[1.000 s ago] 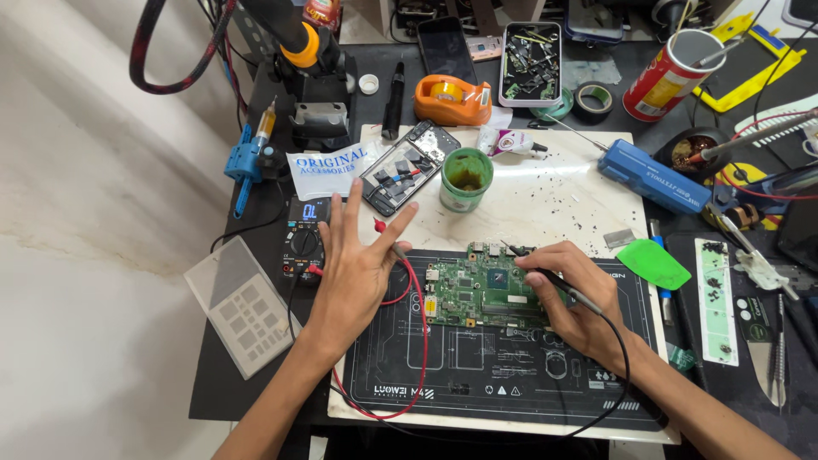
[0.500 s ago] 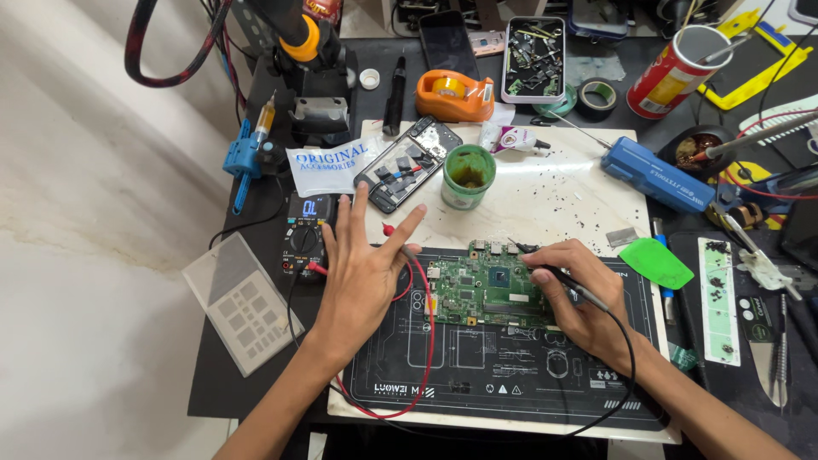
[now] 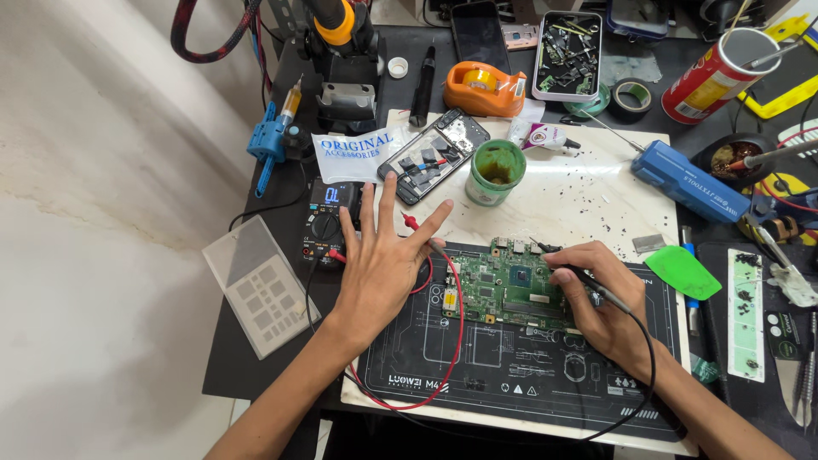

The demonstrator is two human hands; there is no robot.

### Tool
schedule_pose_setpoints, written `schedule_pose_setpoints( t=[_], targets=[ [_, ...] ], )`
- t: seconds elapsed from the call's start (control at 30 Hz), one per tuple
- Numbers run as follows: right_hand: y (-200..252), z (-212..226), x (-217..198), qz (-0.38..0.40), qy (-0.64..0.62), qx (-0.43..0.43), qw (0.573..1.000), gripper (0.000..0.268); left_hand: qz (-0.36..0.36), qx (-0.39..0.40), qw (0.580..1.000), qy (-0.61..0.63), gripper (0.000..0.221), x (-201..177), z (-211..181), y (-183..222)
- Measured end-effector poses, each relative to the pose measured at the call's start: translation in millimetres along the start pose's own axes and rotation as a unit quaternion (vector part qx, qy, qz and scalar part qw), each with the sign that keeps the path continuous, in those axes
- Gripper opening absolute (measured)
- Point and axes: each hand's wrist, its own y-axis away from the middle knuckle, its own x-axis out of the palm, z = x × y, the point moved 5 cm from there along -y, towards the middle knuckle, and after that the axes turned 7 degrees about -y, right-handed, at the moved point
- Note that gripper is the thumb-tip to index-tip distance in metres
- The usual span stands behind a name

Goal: The person uses a heat gun and tweezers on a circuit board, wipes a component with a cloth, and then tests points on the board with multimeter probes.

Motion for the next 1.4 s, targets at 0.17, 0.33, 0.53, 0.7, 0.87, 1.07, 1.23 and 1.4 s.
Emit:
schedule_pose_setpoints(
  t=[0.17,0.33,0.53,0.7,0.87,1.07,1.23,1.4],
  targets=[
    [-0.5,0.4,0.0,0.001,-0.005,0.006,1.0,0.015,0.018,0.001,1.0,0.001,0.057,2.8,3.6,-3.8],
    [-0.6,1.7,-2.2,-0.002,0.001,0.006,1.0,0.014,0.063,-0.005,0.998,0.017,0.057,5.6,5.5,-7.7],
    [-1.4,-1.2,-0.7,-0.007,0.002,-0.002,1.0,0.014,0.026,0.025,0.999,-0.008,0.054,-0.5,-3.0,-2.4],
    [4.8,-11.5,-1.0,-0.012,-0.008,0.026,1.0,0.015,-0.04,0.05,0.998,-0.026,0.06,-21.8,-19.5,-0.2],
    [4.6,-18.0,-4.5,-0.034,-0.018,0.034,0.999,0.019,-0.009,0.035,0.993,0.117,0.055,-35.5,-40.9,-9.2],
    [-7.1,14.3,-0.1,0.01,0.019,-0.03,0.999,0.022,-0.027,0.095,0.931,0.351,0.058,-34.2,-74.1,-23.3],
    [2.9,-2.5,0.1,-0.004,-0.004,0.038,0.999,0.031,-0.005,0.151,0.891,0.429,0.056,-30.4,-106.6,-27.0],
    [18.8,-5.1,-8.9,-0.024,-0.014,0.006,1.0,0.047,0.033,0.182,0.881,0.435,0.056,-23.1,-125.6,-26.6]
  ],
)
